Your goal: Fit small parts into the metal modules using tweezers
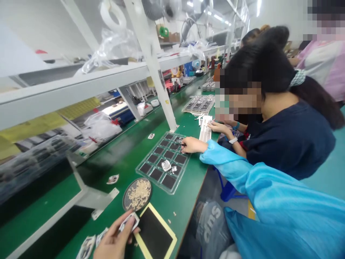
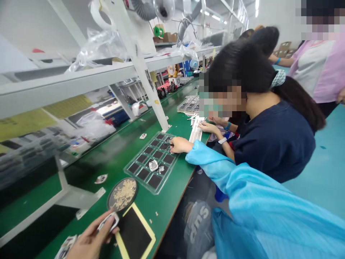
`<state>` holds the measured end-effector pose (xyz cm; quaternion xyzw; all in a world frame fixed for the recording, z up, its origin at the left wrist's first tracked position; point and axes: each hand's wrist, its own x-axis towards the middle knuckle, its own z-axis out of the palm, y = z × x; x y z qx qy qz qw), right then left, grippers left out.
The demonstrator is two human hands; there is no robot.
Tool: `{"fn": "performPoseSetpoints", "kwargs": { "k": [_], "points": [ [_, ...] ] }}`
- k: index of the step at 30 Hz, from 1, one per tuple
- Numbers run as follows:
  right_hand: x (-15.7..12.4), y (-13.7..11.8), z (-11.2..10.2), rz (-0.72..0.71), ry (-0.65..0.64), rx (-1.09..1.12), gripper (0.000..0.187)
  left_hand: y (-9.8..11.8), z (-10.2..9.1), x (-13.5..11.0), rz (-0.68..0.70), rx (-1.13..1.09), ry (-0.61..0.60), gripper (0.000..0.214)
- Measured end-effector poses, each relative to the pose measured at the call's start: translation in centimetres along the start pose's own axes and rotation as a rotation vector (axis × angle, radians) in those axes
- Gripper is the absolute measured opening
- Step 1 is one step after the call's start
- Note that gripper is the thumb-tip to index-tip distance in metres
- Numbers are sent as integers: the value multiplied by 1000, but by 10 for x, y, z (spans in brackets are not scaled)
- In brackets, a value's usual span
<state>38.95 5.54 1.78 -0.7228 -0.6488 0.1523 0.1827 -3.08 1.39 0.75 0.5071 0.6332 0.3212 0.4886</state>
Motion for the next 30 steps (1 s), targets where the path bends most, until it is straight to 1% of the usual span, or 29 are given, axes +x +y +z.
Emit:
{"fn": "performPoseSetpoints", "kwargs": {
  "k": [2, 4, 6, 8, 11, 13, 15, 17, 19, 21, 23, 24, 26, 28, 29, 30],
  "points": [
    [-5, -2, 3, 0, 63, 33, 15, -1, -1, 2, 6, 4, 38, 74],
    [-10, -10, 7, -5, 145, 77, 16, 0, 0, 2, 19, 10, 82, 73],
    [-15, -27, 13, -39, 208, 136, 19, 2, 2, 1, 13, 25, 115, 73],
    [-20, -53, 21, -118, 219, 205, 21, 3, 3, 1, -4, 14, 122, 74],
    [-28, -100, 40, -299, 145, 301, 19, 3, 3, 1, -15, -50, 88, 77],
    [-32, -131, 54, -482, 72, 387, 21, 1, 2, 3, -4, -65, 66, 80],
    [-32, -158, 67, -604, 12, 428, 24, -3, 1, 6, 7, -45, 63, 81],
    [-27, -181, 76, -711, -34, 442, 22, -8, -1, 8, 23, -24, 87, 80],
    [-20, -196, 84, -835, -44, 464, 21, -12, -2, 9, 45, 0, 116, 77],
    [-13, -203, 92, -923, -8, 523, 24, -15, -4, 10, 64, 17, 132, 73],
    [-7, -202, 100, -939, 28, 601, 28, -17, -5, 11, 64, 14, 137, 69],
    [-5, -198, 103, -938, 19, 638, 29, -18, -5, 11, 53, -3, 142, 68],
    [-3, -191, 108, -920, -49, 714, 28, -18, -5, 12, 13, -50, 176, 66],
    [-3, -185, 110, -855, -151, 822, 28, -17, -4, 9, -14, -124, 182, 63],
    [-5, -183, 110, -787, -196, 885, 29, -16, -3, 7, -13, -176, 168, 61],
    [-6, -183, 109, -704, -235, 946, 32, -14, -1, 3, 6, -247, 126, 58]
  ]
}}
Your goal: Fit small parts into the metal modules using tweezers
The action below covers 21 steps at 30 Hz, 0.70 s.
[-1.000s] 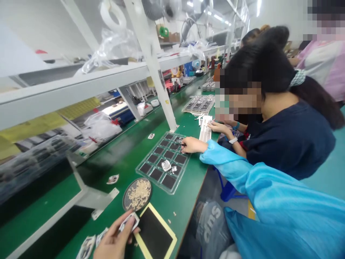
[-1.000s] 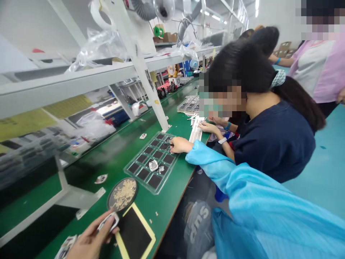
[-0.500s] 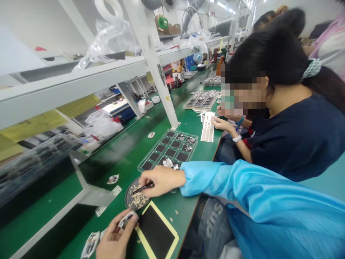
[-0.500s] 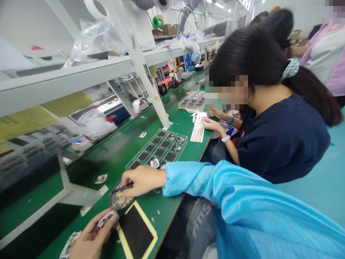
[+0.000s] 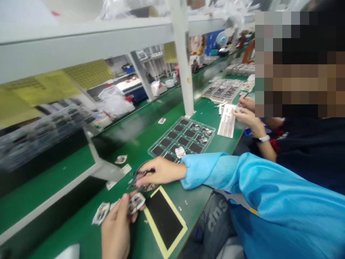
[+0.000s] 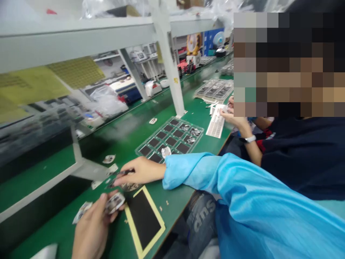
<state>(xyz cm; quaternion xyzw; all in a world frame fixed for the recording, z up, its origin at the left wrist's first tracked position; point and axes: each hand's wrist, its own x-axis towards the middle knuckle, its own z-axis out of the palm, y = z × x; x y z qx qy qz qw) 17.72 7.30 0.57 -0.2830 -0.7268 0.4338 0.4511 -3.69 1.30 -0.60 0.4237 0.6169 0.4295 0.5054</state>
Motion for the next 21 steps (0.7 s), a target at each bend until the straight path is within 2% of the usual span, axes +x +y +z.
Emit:
{"fn": "performPoseSetpoints", "kwargs": {
  "k": [2, 5, 8, 11, 21],
  "points": [
    [-2, -5, 1, 149, 53, 87, 36, 3, 3, -8, 34, -166, -75, 52],
    [-1, -9, 2, 227, 123, 139, 35, 6, 6, -13, 103, -265, -137, 44],
    [-1, -9, 2, 278, 22, 232, 30, 6, 5, -10, 127, -314, -155, 38],
    [-5, -11, 5, 290, -105, 182, 29, 3, 3, -10, 176, -310, -177, 38],
    [-11, -10, 19, 328, -111, 69, 31, 1, 2, -17, 324, -215, -250, 51]
  ]
}}
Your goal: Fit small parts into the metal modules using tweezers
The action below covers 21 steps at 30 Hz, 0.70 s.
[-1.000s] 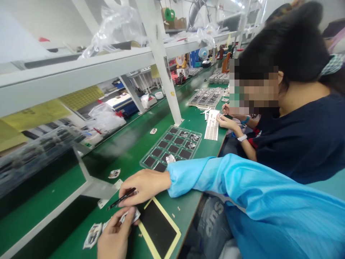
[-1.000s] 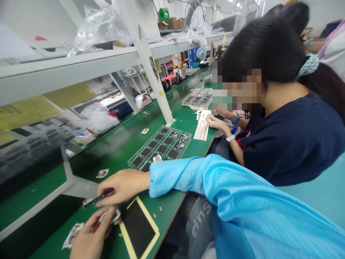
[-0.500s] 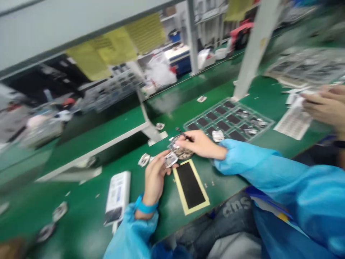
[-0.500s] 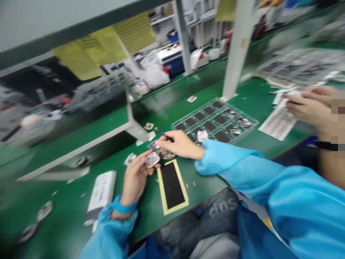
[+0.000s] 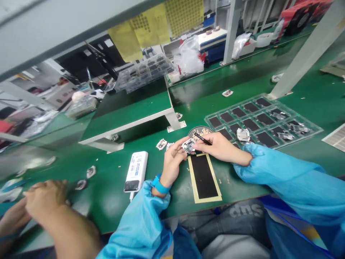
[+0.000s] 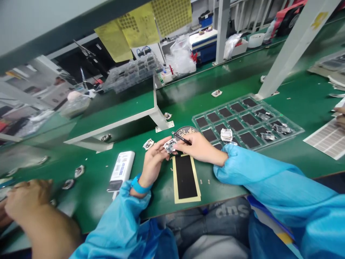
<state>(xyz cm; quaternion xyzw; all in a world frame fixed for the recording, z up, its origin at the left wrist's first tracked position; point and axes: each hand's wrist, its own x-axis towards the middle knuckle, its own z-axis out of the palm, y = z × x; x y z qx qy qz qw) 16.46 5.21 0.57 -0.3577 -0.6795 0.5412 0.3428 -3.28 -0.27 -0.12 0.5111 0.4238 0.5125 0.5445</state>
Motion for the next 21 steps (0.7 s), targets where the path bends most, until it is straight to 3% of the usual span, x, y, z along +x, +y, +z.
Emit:
{"fn": "performPoseSetpoints", "kwargs": {
  "k": [11, 21],
  "points": [
    [0, 0, 2, 55, 67, 21, 38, -6, 4, 0, 42, 167, 74, 58],
    [0, 3, 6, 49, 97, 51, 32, -13, 4, -1, 110, 354, 151, 52]
  ]
}}
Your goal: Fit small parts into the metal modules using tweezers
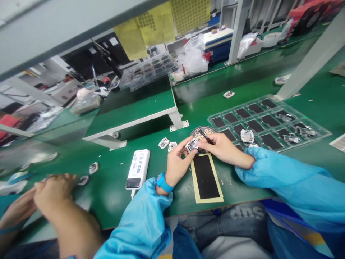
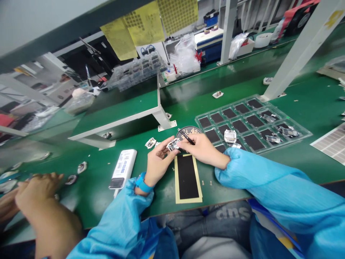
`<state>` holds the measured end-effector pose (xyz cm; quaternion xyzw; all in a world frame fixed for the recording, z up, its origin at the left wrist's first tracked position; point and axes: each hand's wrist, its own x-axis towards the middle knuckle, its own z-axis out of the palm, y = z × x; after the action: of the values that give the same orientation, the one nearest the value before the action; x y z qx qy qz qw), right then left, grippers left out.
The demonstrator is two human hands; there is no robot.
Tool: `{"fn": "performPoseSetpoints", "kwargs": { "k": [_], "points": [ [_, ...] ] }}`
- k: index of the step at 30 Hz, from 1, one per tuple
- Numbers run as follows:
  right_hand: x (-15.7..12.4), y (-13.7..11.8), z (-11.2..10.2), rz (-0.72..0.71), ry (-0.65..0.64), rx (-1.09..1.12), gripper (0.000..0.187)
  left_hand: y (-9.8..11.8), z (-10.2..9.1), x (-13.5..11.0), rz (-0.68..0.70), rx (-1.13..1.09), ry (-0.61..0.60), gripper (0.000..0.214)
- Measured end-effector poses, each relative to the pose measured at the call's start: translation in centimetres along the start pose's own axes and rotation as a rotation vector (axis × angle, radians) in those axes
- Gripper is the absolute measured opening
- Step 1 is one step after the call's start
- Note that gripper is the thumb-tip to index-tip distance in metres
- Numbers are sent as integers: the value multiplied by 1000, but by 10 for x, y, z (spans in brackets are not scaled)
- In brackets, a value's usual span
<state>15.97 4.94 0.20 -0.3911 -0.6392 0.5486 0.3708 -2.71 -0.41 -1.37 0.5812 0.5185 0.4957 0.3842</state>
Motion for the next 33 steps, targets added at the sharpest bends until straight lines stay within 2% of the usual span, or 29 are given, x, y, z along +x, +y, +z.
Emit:
{"fn": "performPoseSetpoints", "kwargs": {
  "k": [6, 10, 15, 20, 26, 33],
  "points": [
    [1, -3, -1, 72, -6, -36, 44, 6, -1, 0, 67, 121, 28, 47],
    [2, -4, -2, 94, -4, -34, 44, 10, -1, 0, 109, 136, 40, 45],
    [1, -1, -2, 33, 11, -54, 40, 7, 0, -1, 93, 83, 53, 47],
    [1, 0, -1, -26, 44, -52, 37, 0, 0, -2, 39, 50, -8, 53],
    [1, -2, -1, -75, 61, -9, 27, -1, 1, -1, -61, -136, -15, 58],
    [1, -1, 0, -87, 31, 47, 24, 8, 4, 0, -142, -356, -74, 57]
  ]
}}
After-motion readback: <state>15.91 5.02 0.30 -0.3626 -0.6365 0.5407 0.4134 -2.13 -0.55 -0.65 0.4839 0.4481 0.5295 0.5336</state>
